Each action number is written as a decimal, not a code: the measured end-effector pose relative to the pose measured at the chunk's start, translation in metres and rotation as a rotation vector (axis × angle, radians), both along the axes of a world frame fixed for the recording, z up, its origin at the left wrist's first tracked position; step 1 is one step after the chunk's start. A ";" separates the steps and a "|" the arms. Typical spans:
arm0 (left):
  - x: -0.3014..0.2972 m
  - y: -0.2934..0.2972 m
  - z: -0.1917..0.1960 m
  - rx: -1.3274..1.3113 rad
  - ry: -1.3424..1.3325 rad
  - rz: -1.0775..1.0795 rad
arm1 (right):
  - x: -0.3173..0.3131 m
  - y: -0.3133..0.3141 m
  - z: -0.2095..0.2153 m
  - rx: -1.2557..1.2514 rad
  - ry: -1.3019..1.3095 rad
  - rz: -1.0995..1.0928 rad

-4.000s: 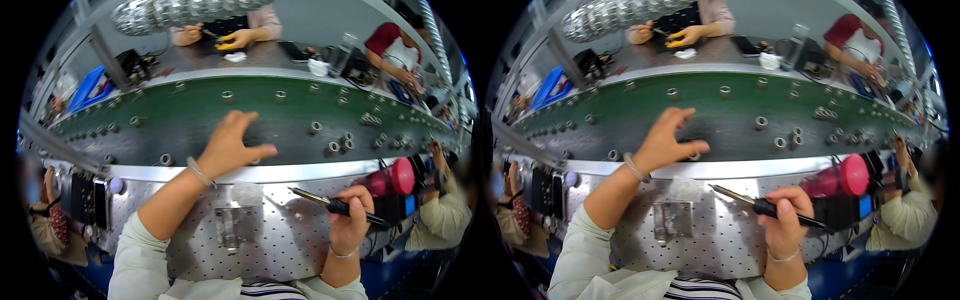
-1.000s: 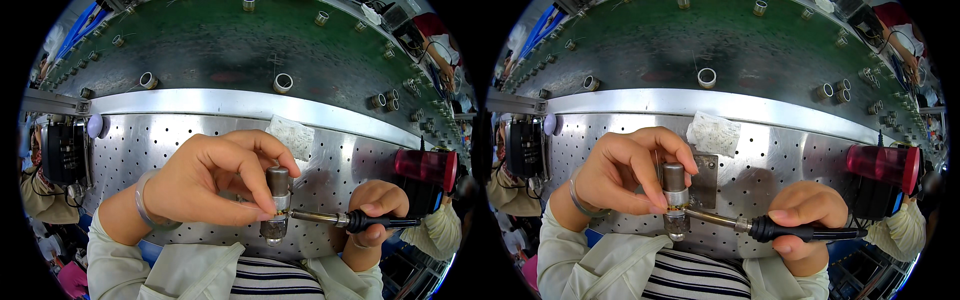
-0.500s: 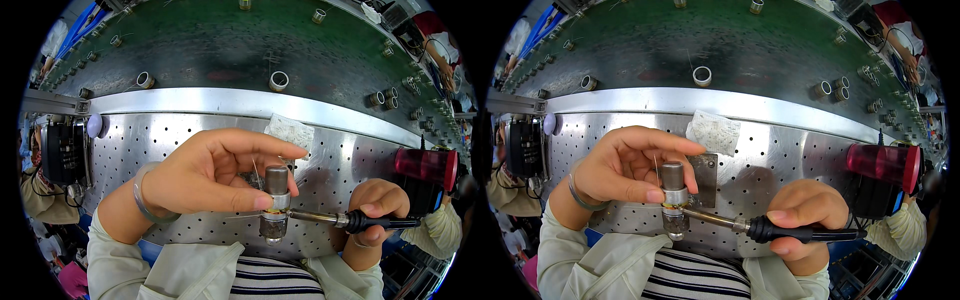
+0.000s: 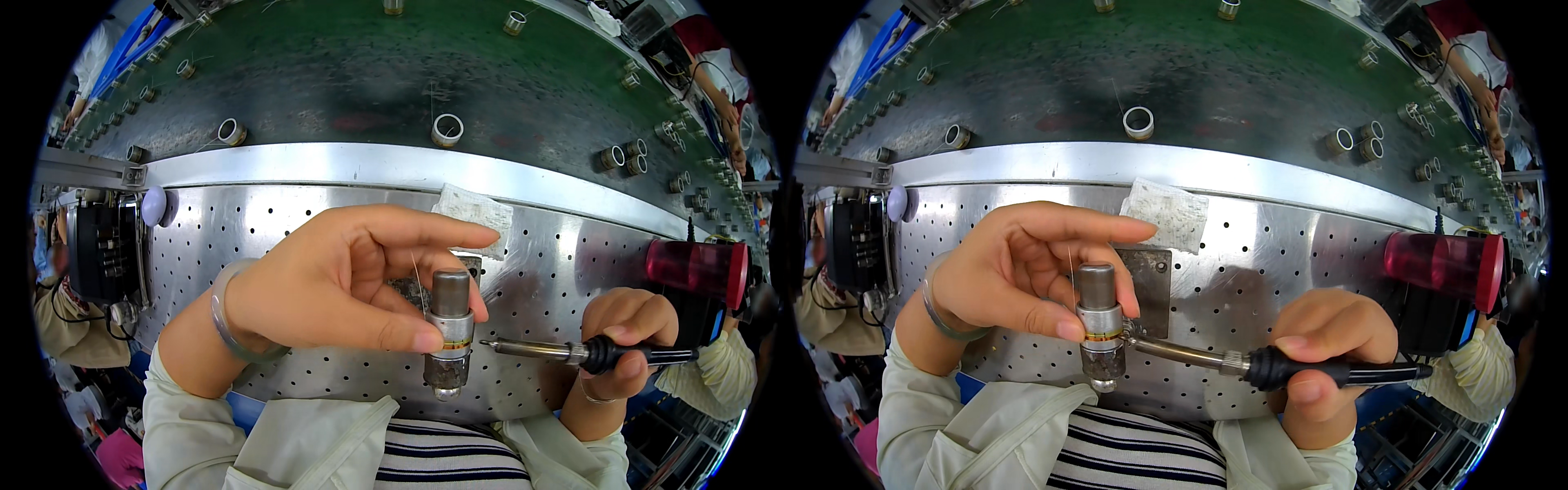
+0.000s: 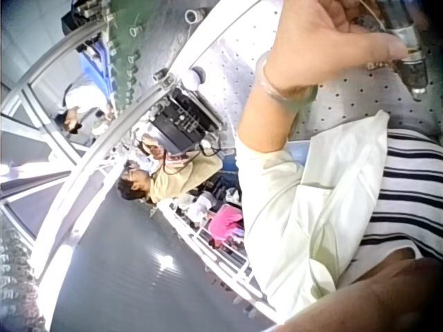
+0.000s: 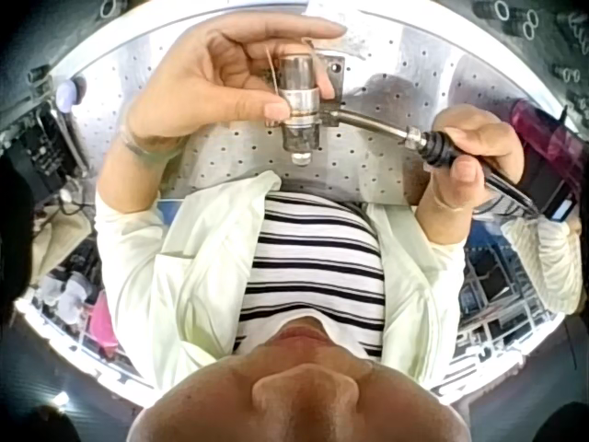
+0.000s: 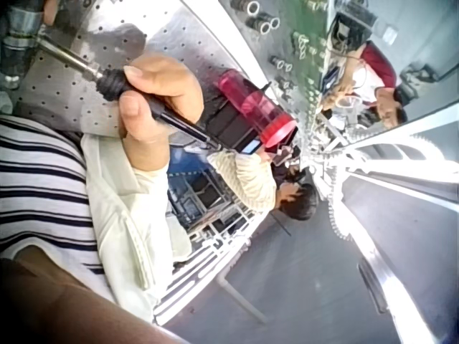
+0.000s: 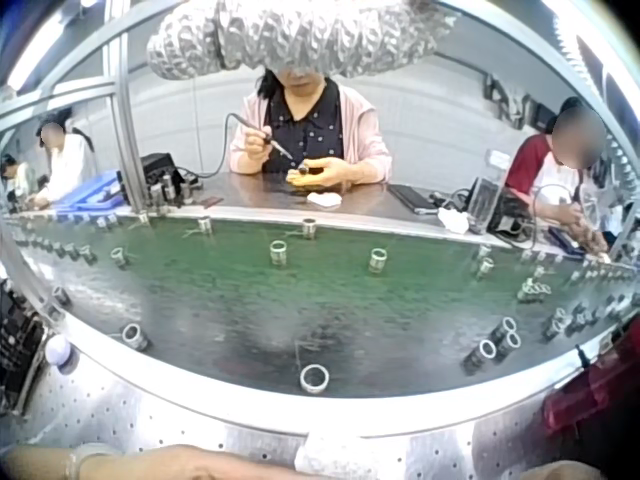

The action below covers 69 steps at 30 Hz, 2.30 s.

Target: The person uses a soldering iron to apply solder to small cylindrical metal components held in a fixture. They repeatedly pick up components from a green workbench, secure them in the fixture, solder them, and then place them back on the table.

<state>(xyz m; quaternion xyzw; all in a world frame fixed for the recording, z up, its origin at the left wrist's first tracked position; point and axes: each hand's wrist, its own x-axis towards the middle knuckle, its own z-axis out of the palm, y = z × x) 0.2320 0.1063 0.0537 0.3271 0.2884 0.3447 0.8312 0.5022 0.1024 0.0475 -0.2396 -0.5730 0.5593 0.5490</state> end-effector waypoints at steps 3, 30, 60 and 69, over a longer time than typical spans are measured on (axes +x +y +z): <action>-0.001 0.001 -0.005 0.052 -0.045 0.022 | 0.000 0.001 -0.001 -0.013 0.023 -0.028; 0.000 -0.002 -0.006 -0.081 -0.088 -0.024 | 0.001 0.001 -0.002 -0.068 0.056 0.079; 0.009 -0.010 0.004 -0.095 0.045 0.056 | 0.003 0.002 0.001 0.065 -0.064 0.061; 0.007 -0.004 0.000 -0.131 -0.060 -0.002 | -0.002 -0.001 0.005 -0.038 -0.012 -0.171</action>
